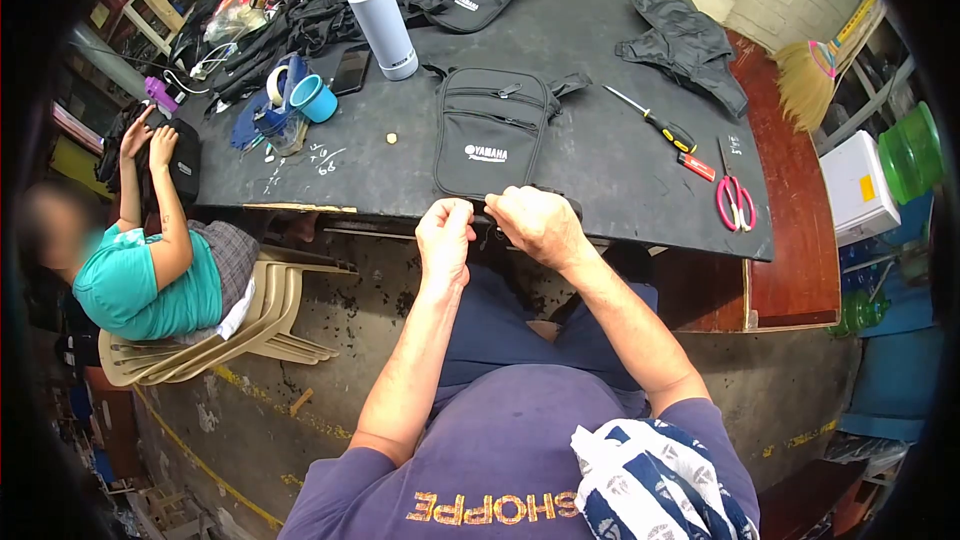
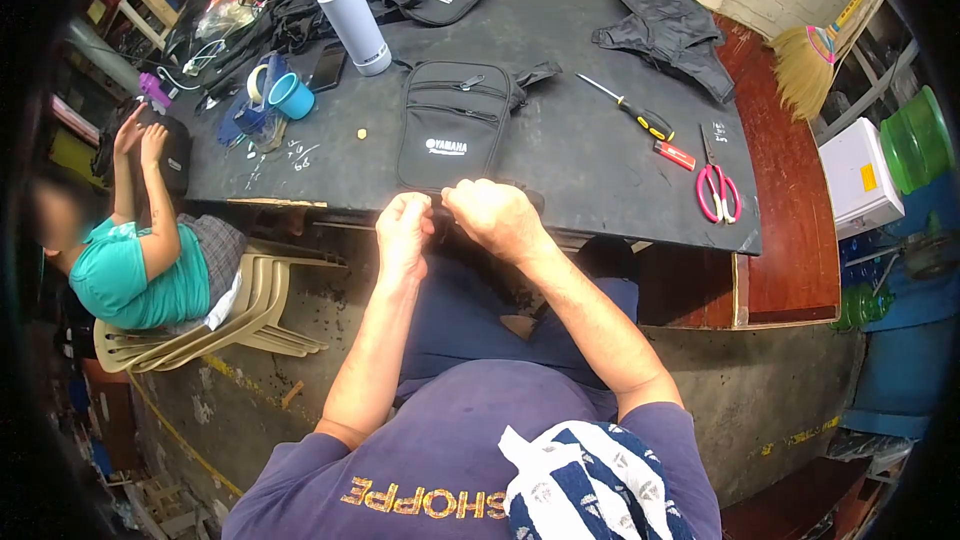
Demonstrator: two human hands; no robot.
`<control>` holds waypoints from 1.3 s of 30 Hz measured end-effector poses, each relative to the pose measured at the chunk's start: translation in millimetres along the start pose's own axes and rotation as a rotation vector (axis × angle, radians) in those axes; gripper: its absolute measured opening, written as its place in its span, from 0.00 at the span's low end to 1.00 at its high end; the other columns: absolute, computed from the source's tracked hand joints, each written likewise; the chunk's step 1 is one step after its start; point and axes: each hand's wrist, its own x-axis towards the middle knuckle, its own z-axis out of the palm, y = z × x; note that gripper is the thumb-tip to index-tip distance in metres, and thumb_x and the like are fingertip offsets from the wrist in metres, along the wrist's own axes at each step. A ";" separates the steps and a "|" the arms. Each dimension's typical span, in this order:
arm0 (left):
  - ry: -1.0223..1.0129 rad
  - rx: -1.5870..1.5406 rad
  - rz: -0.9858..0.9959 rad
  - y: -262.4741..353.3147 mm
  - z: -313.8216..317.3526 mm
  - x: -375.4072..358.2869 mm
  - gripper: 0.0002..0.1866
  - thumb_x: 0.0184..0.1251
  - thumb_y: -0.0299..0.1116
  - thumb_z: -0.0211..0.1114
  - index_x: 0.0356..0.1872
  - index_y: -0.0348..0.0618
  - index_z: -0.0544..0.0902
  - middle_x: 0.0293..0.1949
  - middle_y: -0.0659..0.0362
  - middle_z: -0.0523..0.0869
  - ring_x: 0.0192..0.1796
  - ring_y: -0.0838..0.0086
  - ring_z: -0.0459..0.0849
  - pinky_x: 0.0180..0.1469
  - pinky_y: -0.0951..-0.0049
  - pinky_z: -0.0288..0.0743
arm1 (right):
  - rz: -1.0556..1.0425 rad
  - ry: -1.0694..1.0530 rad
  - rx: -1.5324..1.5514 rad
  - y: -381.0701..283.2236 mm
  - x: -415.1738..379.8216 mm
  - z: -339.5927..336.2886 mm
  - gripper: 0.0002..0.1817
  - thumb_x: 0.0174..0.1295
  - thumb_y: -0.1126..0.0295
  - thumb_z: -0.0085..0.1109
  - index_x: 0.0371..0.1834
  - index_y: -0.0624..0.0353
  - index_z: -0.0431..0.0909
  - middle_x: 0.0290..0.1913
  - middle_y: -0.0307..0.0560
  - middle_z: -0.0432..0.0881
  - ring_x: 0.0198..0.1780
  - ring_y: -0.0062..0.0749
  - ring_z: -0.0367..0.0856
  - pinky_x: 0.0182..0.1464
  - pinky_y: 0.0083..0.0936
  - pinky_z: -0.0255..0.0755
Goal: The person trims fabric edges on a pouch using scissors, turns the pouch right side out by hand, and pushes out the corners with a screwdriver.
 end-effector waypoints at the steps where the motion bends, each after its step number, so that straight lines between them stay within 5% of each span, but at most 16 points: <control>1: 0.000 0.000 0.001 0.2 -0.3 0.1 0.07 0.75 0.30 0.67 0.34 0.43 0.85 0.30 0.66 0.83 0.27 0.84 0.75 0.31 0.81 0.70 | -0.007 0.009 0.007 1.0 0.7 -0.1 0.11 0.62 0.72 0.74 0.45 0.58 0.83 0.31 0.44 0.82 0.30 0.38 0.84 0.33 0.32 0.79; 5: -0.027 -0.063 0.016 -0.9 -9.0 -3.7 0.11 0.78 0.35 0.64 0.32 0.45 0.83 0.27 0.66 0.80 0.23 0.84 0.72 0.25 0.81 0.63 | 0.165 0.162 0.045 -4.3 6.8 -16.5 0.11 0.65 0.71 0.74 0.46 0.60 0.83 0.31 0.41 0.82 0.29 0.33 0.82 0.33 0.28 0.78; 8: -0.275 -0.215 -0.053 -8.5 -30.0 -12.8 0.14 0.80 0.36 0.62 0.30 0.45 0.81 0.26 0.68 0.78 0.23 0.85 0.71 0.25 0.80 0.62 | 0.423 0.268 0.138 -2.2 4.2 -39.7 0.10 0.70 0.69 0.72 0.47 0.61 0.82 0.31 0.37 0.81 0.28 0.26 0.79 0.33 0.25 0.77; 13: -0.118 0.099 -0.048 -3.0 -42.3 -32.0 0.13 0.79 0.36 0.64 0.31 0.45 0.80 0.26 0.66 0.79 0.22 0.84 0.71 0.25 0.80 0.64 | 0.777 0.525 0.451 46.5 -35.6 -45.6 0.11 0.80 0.63 0.61 0.47 0.61 0.79 0.30 0.33 0.76 0.27 0.17 0.70 0.32 0.24 0.76; 17: -0.096 0.425 0.327 1.8 -29.2 -38.6 0.06 0.74 0.31 0.69 0.38 0.40 0.85 0.27 0.64 0.82 0.24 0.80 0.75 0.30 0.77 0.72 | 0.983 0.695 0.846 58.2 -46.5 -55.3 0.12 0.85 0.61 0.54 0.46 0.58 0.75 0.26 0.29 0.65 0.24 0.15 0.60 0.33 0.24 0.75; 19: -0.096 0.615 0.618 12.8 -24.7 -39.3 0.05 0.72 0.28 0.71 0.42 0.38 0.87 0.28 0.62 0.84 0.27 0.78 0.78 0.34 0.76 0.76 | 0.997 0.695 0.842 59.3 -47.6 -57.3 0.12 0.85 0.61 0.53 0.45 0.58 0.74 0.26 0.29 0.63 0.23 0.15 0.58 0.33 0.24 0.74; 24: -0.101 0.922 0.714 20.0 0.8 -50.0 0.10 0.70 0.27 0.72 0.49 0.35 0.88 0.31 0.61 0.86 0.31 0.78 0.81 0.39 0.77 0.79 | 1.000 0.675 0.816 57.0 -44.4 -51.6 0.12 0.85 0.61 0.53 0.44 0.57 0.73 0.25 0.28 0.61 0.23 0.14 0.56 0.33 0.24 0.74; 28: -0.161 0.737 0.574 12.2 -6.1 -38.0 0.08 0.72 0.32 0.74 0.44 0.38 0.88 0.32 0.62 0.88 0.31 0.79 0.81 0.37 0.77 0.77 | 0.949 0.598 0.691 51.2 -40.5 -51.8 0.14 0.84 0.61 0.55 0.39 0.56 0.72 0.25 0.28 0.62 0.23 0.15 0.56 0.33 0.21 0.72; 31: -0.226 0.028 -0.091 22.3 -8.4 -26.5 0.09 0.75 0.36 0.74 0.38 0.42 0.88 0.33 0.62 0.88 0.29 0.81 0.80 0.34 0.78 0.73 | 0.892 0.450 0.564 47.0 -41.7 -48.7 0.15 0.83 0.61 0.56 0.35 0.54 0.71 0.25 0.28 0.62 0.23 0.16 0.57 0.33 0.21 0.69; 34: -0.189 0.077 -0.068 28.7 -12.7 -22.8 0.10 0.76 0.37 0.74 0.37 0.43 0.88 0.33 0.64 0.87 0.29 0.83 0.79 0.33 0.80 0.71 | 0.817 0.240 0.419 43.2 -49.3 -55.5 0.17 0.82 0.63 0.57 0.31 0.53 0.69 0.25 0.29 0.63 0.24 0.17 0.57 0.34 0.23 0.67; 37: -0.130 0.197 0.006 32.9 -25.6 -14.5 0.09 0.77 0.37 0.74 0.38 0.43 0.88 0.33 0.64 0.87 0.30 0.85 0.79 0.34 0.81 0.70 | 0.652 0.383 1.178 13.6 -32.1 -90.6 0.20 0.80 0.64 0.56 0.27 0.52 0.66 0.24 0.31 0.62 0.24 0.20 0.57 0.35 0.30 0.65; 38: -0.095 0.296 0.049 30.6 -34.4 -15.0 0.08 0.77 0.36 0.73 0.40 0.43 0.88 0.34 0.64 0.87 0.31 0.85 0.79 0.34 0.82 0.70 | 0.441 0.440 1.298 -5.9 -18.0 -113.5 0.21 0.80 0.59 0.57 0.26 0.50 0.66 0.22 0.32 0.61 0.23 0.22 0.55 0.35 0.36 0.65; 39: -0.064 0.399 0.086 28.0 -42.4 -16.2 0.08 0.77 0.35 0.73 0.43 0.42 0.87 0.34 0.64 0.87 0.32 0.85 0.79 0.35 0.82 0.71 | 0.406 0.504 1.366 -38.1 -2.2 -150.7 0.20 0.76 0.64 0.62 0.25 0.51 0.66 0.23 0.32 0.65 0.22 0.26 0.60 0.36 0.34 0.69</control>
